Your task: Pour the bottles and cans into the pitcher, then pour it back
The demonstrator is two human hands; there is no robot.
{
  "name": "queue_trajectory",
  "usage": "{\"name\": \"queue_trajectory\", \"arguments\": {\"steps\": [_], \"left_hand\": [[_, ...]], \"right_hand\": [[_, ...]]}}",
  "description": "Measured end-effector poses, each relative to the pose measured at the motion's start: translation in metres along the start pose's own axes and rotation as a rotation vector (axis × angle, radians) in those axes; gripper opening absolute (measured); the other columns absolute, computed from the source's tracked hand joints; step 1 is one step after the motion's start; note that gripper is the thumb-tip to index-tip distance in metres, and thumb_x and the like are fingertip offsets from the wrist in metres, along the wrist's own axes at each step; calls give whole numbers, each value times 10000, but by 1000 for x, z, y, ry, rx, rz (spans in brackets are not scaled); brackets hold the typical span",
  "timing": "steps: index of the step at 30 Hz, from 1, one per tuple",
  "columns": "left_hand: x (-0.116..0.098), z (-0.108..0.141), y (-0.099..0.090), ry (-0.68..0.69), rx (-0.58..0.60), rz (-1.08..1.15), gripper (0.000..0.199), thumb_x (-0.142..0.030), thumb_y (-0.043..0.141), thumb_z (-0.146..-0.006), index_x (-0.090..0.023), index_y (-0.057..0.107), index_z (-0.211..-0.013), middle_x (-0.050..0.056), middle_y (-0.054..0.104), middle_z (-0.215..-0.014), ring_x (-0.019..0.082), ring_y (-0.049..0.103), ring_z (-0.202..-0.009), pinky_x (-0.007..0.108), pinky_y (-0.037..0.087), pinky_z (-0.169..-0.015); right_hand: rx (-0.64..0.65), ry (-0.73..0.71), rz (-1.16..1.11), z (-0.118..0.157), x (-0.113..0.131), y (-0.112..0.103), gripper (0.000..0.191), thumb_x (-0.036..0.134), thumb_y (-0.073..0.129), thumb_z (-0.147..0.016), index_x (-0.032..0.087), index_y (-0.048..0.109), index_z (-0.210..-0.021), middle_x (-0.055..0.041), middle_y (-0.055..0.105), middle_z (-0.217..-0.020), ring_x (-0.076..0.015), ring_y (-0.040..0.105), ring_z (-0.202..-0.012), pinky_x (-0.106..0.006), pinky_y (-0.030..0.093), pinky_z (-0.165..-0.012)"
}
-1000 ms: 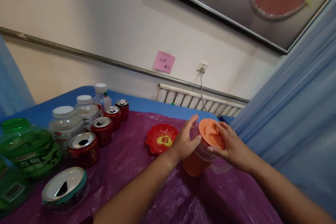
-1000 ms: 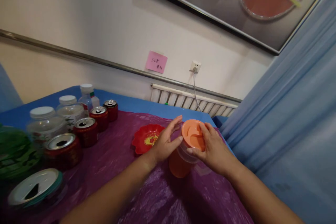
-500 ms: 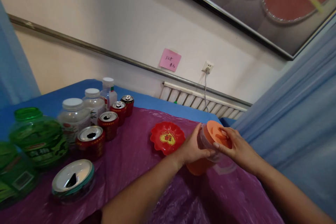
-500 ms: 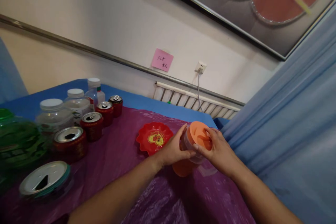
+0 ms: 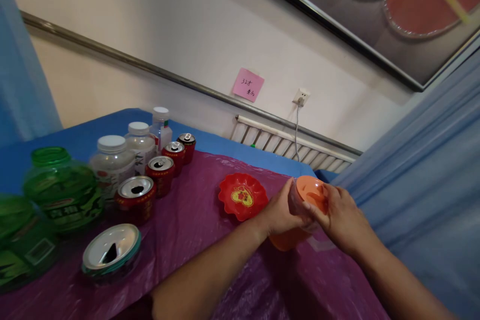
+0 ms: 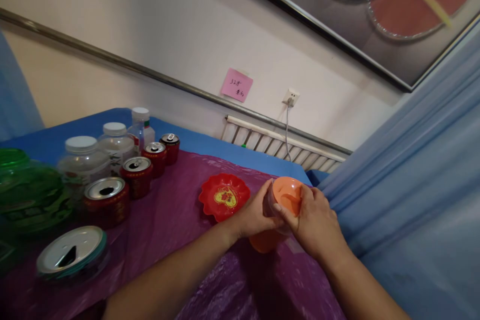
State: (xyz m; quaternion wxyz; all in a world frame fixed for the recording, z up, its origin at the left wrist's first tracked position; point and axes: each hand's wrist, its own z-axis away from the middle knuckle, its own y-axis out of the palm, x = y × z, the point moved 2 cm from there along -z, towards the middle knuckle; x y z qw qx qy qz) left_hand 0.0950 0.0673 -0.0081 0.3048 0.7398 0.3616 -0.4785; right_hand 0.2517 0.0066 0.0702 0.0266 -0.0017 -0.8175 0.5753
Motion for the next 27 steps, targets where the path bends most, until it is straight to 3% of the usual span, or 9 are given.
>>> {"name": "queue_trajectory", "arguments": {"steps": [3,5,12,16,22,27], "left_hand": [[-1,1,0,-3,-1,-11,1169,-403,950,-554,-245,343,-1540,159,522,-1489,381,482,-1380,531,417,-1141],[-2,1,-1,-3,1,-24,1137,-408,948,-559,-252,370,-1526,154,536,-1478,383,483,-1379,540,411,-1142],[-1,0,-3,14,-1,-47,1089,-382,948,-563,-249,417,-1505,168,523,-1495,409,442,-1416,590,375,-1158],[3,-2,-2,19,5,-17,1082,-361,950,-563,-257,421,-1501,164,558,-1460,401,487,-1380,575,404,-1141],[12,-4,0,6,-6,-7,1136,-354,957,-550,-263,380,-1525,164,553,-1459,407,473,-1391,579,419,-1126],[9,-4,0,23,-8,-14,1081,-347,951,-562,-262,415,-1498,149,592,-1413,390,520,-1346,546,454,-1099]], "right_hand": [[12,4,47,6,2,9,820,720,374,-939,108,429,-1482,-285,460,-1482,-455,435,-1394,-634,482,-975],[17,-39,38,5,-2,13,792,670,339,-969,111,370,-1529,-269,414,-1545,-417,345,-1468,-659,423,-1040],[106,-282,-104,-21,-13,1,800,654,494,-923,218,347,-1576,-169,352,-1626,-356,293,-1511,-611,335,-1149],[195,-366,-154,-29,-7,-1,758,636,521,-933,210,418,-1551,-164,418,-1590,-326,364,-1482,-540,319,-1190],[133,-247,-122,-30,-1,9,701,635,474,-949,191,510,-1489,-165,530,-1493,-351,498,-1375,-547,387,-1146],[139,-200,-91,-28,1,16,683,617,422,-976,177,499,-1493,-174,523,-1497,-360,499,-1367,-567,396,-1125]]}}
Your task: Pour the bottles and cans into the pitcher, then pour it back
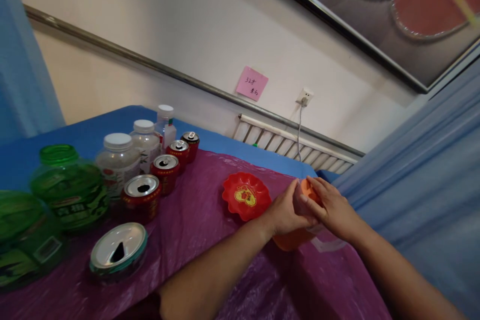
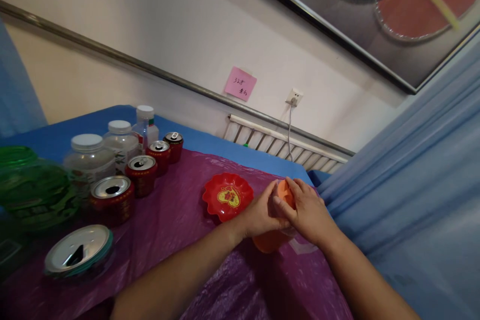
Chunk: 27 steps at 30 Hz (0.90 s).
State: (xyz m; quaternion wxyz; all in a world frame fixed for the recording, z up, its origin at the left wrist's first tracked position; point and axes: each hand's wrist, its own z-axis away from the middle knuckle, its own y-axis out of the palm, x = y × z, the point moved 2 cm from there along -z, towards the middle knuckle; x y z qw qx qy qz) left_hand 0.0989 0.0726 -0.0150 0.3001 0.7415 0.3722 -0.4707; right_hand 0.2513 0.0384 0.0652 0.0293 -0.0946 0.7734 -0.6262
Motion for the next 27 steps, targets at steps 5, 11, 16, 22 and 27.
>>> {"name": "queue_trajectory", "arguments": {"steps": [5,11,16,22,27], "left_hand": [[-8,0,-1,32,40,1,949,-319,923,-611,-253,467,-1441,115,620,-1378,332,583,-1270,485,478,-1079],[-14,2,-4,5,40,-33,987,-388,917,-624,-238,423,-1465,122,551,-1469,329,530,-1340,470,441,-1120],[-16,3,-7,-21,37,-84,1019,-371,900,-649,-229,366,-1505,136,494,-1530,345,459,-1409,516,392,-1163],[-19,1,-8,-61,60,-95,1030,-382,876,-693,-232,315,-1544,147,404,-1603,352,386,-1471,538,337,-1204],[-20,-3,-7,-36,59,-79,1054,-379,889,-686,-196,308,-1547,173,416,-1590,340,394,-1469,524,328,-1212]], "right_hand": [[8,27,-4,2,7,2,679,614,391,-991,169,498,-1492,-174,509,-1516,-355,484,-1386,-559,407,-1120],[-53,50,-36,-2,1,1,630,550,319,-1023,173,488,-1499,-170,499,-1535,-329,434,-1439,-582,382,-1130],[-8,45,-44,-3,-6,-1,614,492,346,-1017,138,492,-1497,-167,466,-1563,-301,403,-1467,-546,359,-1154],[-7,47,-124,-3,-3,-3,606,496,424,-993,157,496,-1491,-162,463,-1568,-310,403,-1464,-536,334,-1171],[-561,86,-366,31,-8,-15,470,437,470,-986,180,567,-1367,-175,567,-1433,-301,505,-1366,-519,414,-1126]]}}
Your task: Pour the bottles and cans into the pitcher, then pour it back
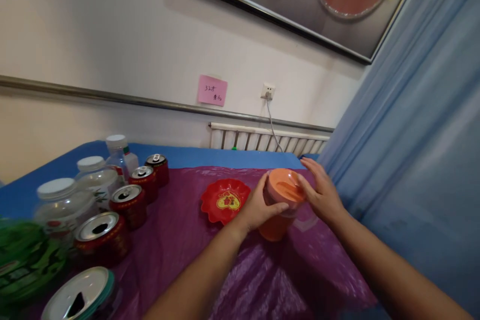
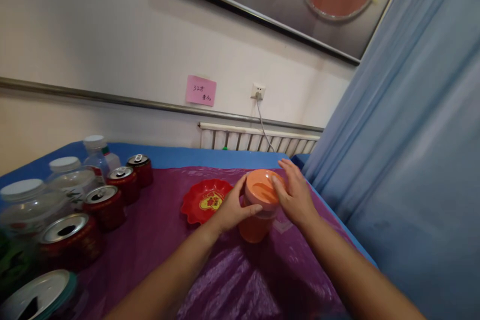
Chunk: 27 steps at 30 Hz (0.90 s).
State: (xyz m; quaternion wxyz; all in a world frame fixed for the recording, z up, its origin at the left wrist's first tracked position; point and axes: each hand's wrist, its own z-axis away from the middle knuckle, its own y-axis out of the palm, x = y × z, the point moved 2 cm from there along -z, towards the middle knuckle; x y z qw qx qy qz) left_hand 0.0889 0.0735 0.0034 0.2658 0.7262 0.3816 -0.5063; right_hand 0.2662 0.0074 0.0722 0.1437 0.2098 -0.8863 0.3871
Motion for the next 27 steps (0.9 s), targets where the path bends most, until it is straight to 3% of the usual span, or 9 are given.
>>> {"name": "queue_trajectory", "arguments": {"steps": [2,4,8,11,15,20,24,27], "left_hand": [[2,-1,-1,17,-1,-5,1050,-381,884,-695,-190,304,-1550,178,397,-1601,334,375,-1482,508,317,-1220],[6,-3,-3,21,-1,-17,1064,-401,884,-696,-193,294,-1557,185,365,-1620,337,346,-1500,514,286,-1235],[15,-10,-10,5,-52,27,1051,-515,848,-707,-174,316,-1547,215,326,-1636,347,333,-1509,515,266,-1244],[13,-17,-17,20,-191,72,887,-601,737,-786,-161,412,-1485,223,421,-1583,336,410,-1469,506,308,-1223],[-2,-25,-26,54,-391,44,696,-571,662,-853,-155,505,-1389,214,545,-1488,320,528,-1377,511,385,-1165],[-18,-23,-39,-16,-554,-26,565,-494,665,-856,-161,566,-1302,186,644,-1373,279,621,-1266,463,461,-1091],[-12,6,-42,-79,-616,-108,531,-453,717,-783,-157,603,-1209,148,721,-1204,249,695,-1083,403,531,-957],[3,42,-30,-137,-536,-292,365,-419,654,-802,-163,649,-1062,73,740,-962,204,699,-882,332,538,-810]], "right_hand": [[-248,10,-70,32,-2,-16,347,367,489,-988,213,592,-1282,-161,607,-1324,-298,551,-1297,-520,458,-1081],[-319,11,-96,72,-6,-24,261,298,518,-977,244,595,-1221,-140,628,-1233,-300,577,-1249,-534,464,-1069],[-51,69,-110,147,-29,-13,225,237,517,-954,250,641,-1141,-124,672,-1180,-299,645,-1157,-523,527,-999],[105,186,-132,181,-51,2,226,251,510,-931,230,689,-1068,-114,724,-1132,-302,697,-1078,-491,576,-939],[195,247,-166,197,-69,11,210,242,542,-880,269,733,-962,-68,764,-1003,-304,745,-938,-449,620,-842],[225,293,-243,208,-80,13,191,238,589,-841,283,748,-938,-66,757,-1057,-313,730,-998,-468,602,-888],[134,383,-338,200,-88,14,223,330,610,-874,238,716,-1049,-98,739,-1067,-302,716,-983,-494,578,-897],[-4,457,-439,172,-87,11,365,419,640,-885,225,654,-1195,-119,710,-1152,-283,695,-1006,-477,564,-892]]}}
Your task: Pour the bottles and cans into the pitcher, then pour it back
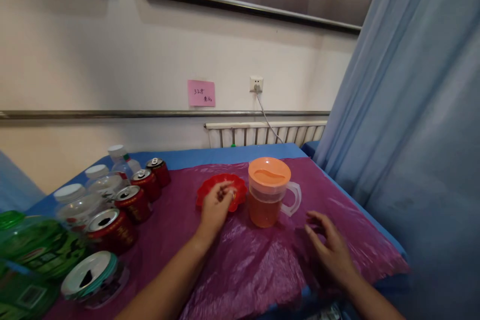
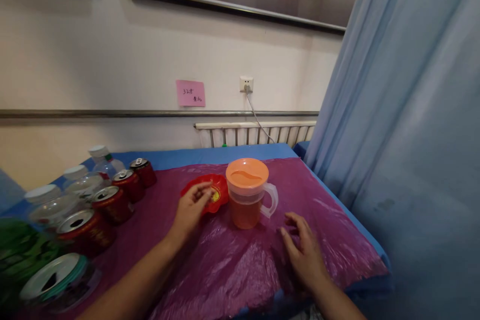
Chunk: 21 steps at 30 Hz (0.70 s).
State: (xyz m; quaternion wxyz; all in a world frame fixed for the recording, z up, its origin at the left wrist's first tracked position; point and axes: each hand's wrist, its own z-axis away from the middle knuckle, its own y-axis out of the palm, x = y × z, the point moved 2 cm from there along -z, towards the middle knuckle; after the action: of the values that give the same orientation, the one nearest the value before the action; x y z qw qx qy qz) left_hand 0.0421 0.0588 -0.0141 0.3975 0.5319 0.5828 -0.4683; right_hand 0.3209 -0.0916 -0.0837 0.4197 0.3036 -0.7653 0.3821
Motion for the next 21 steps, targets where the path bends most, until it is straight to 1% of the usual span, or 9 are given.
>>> {"name": "queue_trajectory", "arguments": {"steps": [2,4,6,8,11,13,15,18,21], "left_hand": [[11,28,3,29,180,-215,241,-364,586,-835,-176,665,-965,38,715,-838,179,666,-766,295,507,-713],[18,53,8,89,403,-443,208,-311,533,-866,-184,669,-958,28,702,-785,168,632,-693,279,464,-647],[23,71,11,183,578,-654,187,-275,514,-878,-190,668,-941,37,703,-787,175,617,-685,286,440,-638],[26,79,12,267,668,-798,162,-252,511,-882,-192,658,-917,58,712,-835,193,625,-730,301,441,-664],[33,79,11,312,688,-846,163,-236,496,-898,-192,645,-950,85,719,-928,221,647,-818,322,461,-711],[37,78,11,317,679,-841,164,-234,500,-899,-192,639,-975,89,719,-952,229,652,-841,331,471,-723],[38,78,10,321,679,-855,154,-239,509,-894,-194,634,-972,87,718,-937,233,653,-834,337,477,-721],[37,81,10,346,695,-883,182,-251,508,-899,-195,634,-1020,94,725,-984,250,667,-884,365,503,-780],[35,83,11,375,715,-902,225,-243,525,-887,-199,634,-1079,102,725,-1061,268,672,-971,396,513,-866]], "right_hand": [[-64,14,-140,-21,16,4,427,449,696,-854,231,635,-1217,-118,696,-1185,-272,678,-1032,-448,551,-894],[-89,13,-280,-41,34,11,429,473,746,-808,223,657,-1144,-107,705,-1136,-259,673,-996,-416,543,-869],[-84,14,-365,-56,48,20,391,512,764,-781,211,684,-1017,-71,717,-982,-232,664,-884,-376,536,-811],[-72,17,-397,-66,59,28,372,557,740,-789,204,685,-892,-24,681,-810,-199,624,-768,-330,517,-735],[-66,39,-418,-72,66,40,408,596,718,-797,197,651,-752,26,568,-647,-153,522,-635,-271,450,-610],[-71,69,-429,-75,66,46,451,610,733,-780,194,601,-662,46,492,-586,-128,437,-570,-250,382,-537],[-89,98,-444,-77,63,52,496,624,742,-765,202,539,-604,59,432,-560,-114,374,-541,-244,331,-500],[-149,116,-481,-79,58,59,516,631,744,-765,215,485,-604,70,392,-578,-109,344,-549,-244,314,-503],[-209,119,-515,-80,52,60,500,614,749,-774,215,487,-629,75,387,-594,-106,337,-556,-243,303,-511]]}}
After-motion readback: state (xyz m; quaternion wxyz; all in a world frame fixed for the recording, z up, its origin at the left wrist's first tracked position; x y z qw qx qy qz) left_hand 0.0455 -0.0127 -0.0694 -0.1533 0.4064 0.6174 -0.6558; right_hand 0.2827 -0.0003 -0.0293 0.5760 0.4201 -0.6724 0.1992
